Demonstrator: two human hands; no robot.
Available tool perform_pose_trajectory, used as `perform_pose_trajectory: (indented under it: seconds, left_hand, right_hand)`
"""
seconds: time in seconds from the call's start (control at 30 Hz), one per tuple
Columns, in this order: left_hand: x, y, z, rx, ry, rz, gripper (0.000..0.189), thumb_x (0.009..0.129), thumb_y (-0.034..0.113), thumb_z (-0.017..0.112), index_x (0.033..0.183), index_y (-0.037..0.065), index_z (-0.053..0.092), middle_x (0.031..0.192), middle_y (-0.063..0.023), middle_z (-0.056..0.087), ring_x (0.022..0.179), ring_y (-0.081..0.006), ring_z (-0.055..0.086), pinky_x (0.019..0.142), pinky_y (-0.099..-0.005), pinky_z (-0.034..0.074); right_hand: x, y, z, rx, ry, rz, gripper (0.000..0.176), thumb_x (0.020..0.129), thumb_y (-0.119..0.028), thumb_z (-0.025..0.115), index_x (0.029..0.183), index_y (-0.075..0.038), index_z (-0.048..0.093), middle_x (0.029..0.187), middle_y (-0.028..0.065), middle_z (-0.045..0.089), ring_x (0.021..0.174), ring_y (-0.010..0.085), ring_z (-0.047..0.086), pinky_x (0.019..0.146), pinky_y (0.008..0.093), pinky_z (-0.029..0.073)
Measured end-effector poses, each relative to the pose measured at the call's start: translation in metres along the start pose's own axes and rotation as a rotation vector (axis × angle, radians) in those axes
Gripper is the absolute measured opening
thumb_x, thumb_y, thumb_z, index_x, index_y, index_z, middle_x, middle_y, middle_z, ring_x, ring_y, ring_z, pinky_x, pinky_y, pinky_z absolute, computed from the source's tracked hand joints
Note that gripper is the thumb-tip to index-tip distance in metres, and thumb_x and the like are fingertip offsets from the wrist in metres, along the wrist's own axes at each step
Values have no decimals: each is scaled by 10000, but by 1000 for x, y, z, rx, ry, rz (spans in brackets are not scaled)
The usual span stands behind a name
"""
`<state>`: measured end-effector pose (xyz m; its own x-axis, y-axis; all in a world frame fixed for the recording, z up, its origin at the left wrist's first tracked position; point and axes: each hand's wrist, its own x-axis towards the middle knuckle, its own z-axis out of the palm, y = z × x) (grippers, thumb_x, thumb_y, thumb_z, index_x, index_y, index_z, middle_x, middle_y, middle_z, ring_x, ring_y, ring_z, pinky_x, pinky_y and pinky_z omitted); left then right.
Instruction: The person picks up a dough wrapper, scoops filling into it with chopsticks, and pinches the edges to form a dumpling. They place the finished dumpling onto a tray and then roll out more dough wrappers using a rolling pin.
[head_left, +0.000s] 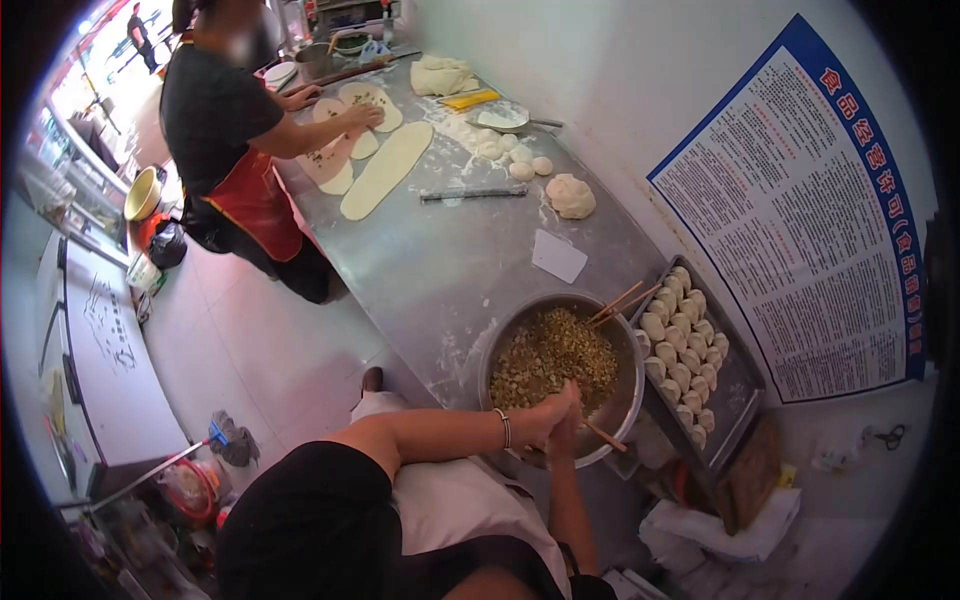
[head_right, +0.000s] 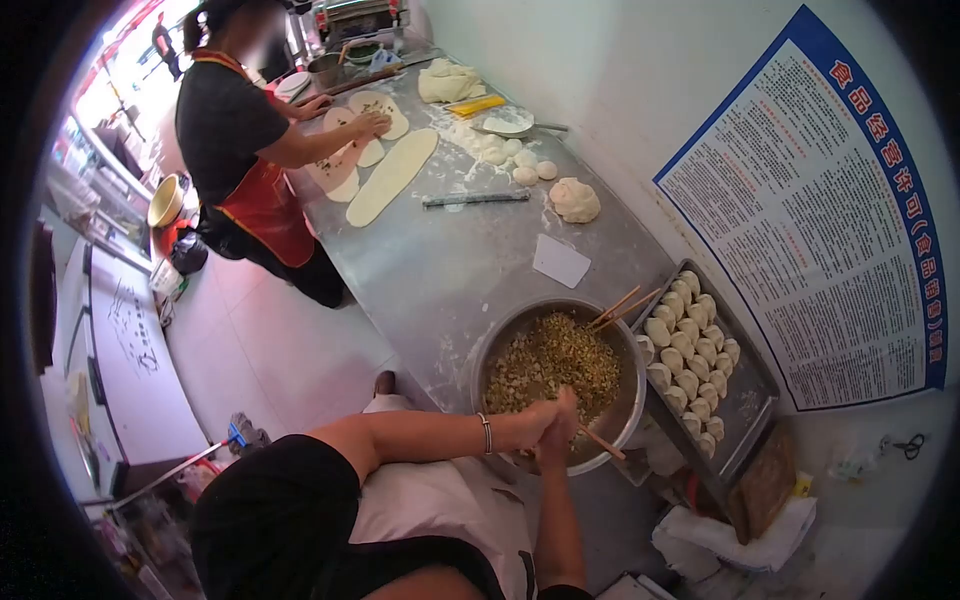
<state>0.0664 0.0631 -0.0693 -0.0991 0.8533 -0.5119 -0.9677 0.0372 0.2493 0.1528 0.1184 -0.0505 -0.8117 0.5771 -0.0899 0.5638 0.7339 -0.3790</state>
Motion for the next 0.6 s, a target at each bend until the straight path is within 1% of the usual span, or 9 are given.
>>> perform_pose_trajectory:
  seconds: [0.07,0.17,0.2,0.23,0.3,0.4,0.43,0.5,0.6]
  left_hand:
    - [-25,40,10,382,-14,-41,510,1017,227,514,1470,11,422,1426,-129,526,1272,-261,539,1001,-372,471]
    - [-58,86,5,729,-105,-14,563,990,170,564,1505,23,391,1461,-131,492,1289,-237,521,1038,-360,455]
    - [-69,105,-1,826,-124,1,585,982,152,580,1517,26,380,1473,-132,481,1295,-229,515,1050,-356,450]
    - [-77,125,-20,858,-156,67,552,978,143,583,1491,26,418,1455,-132,502,1275,-229,533,1043,-354,459]
    - [-91,162,-55,909,-214,200,488,972,127,590,1439,26,493,1421,-133,544,1237,-227,571,1027,-350,477]
    - [-106,221,-116,1065,-25,477,368,961,115,598,1321,39,606,1290,-112,649,1135,-213,633,982,-352,506]
    - [-109,240,-140,1082,40,557,336,957,118,603,1283,38,633,1243,-103,678,1108,-208,645,965,-349,513]
    - [-103,272,-194,1124,212,538,347,938,99,598,1278,37,634,1219,-96,684,1092,-205,649,932,-345,528]
    - [-118,324,-235,1021,302,544,345,938,84,576,1272,15,629,1188,-103,685,1058,-191,646,905,-323,528]
  right_hand:
    - [3,11,6,-53,44,85,422,1009,-271,559,1369,-54,514,1497,201,409,1380,369,390,1122,492,314]
    - [-11,37,23,-63,240,147,405,971,-222,600,1348,-84,543,1480,204,417,1359,389,400,1094,520,331]
    - [-13,27,26,-65,321,164,406,953,-197,616,1341,-96,554,1471,205,422,1349,395,405,1082,530,339]
    - [-12,16,32,-28,378,194,404,944,-181,617,1334,-95,559,1457,204,434,1342,393,411,1084,531,336]
    - [-8,-30,13,32,485,244,402,925,-151,618,1320,-92,571,1427,202,458,1326,389,422,1090,534,329]
    - [29,-117,-1,86,548,148,371,906,-112,614,1276,-86,598,1401,197,482,1304,375,439,1094,534,321]
    - [46,-150,-3,67,523,99,359,896,-99,617,1254,-79,604,1384,192,498,1292,371,448,1083,525,339]
    - [83,-200,10,102,437,-13,342,881,-79,626,1223,-71,609,1365,182,518,1274,370,465,1062,509,371]
    - [146,-249,41,216,241,-198,345,870,-71,645,1214,-65,608,1345,171,543,1251,386,495,1059,498,390]
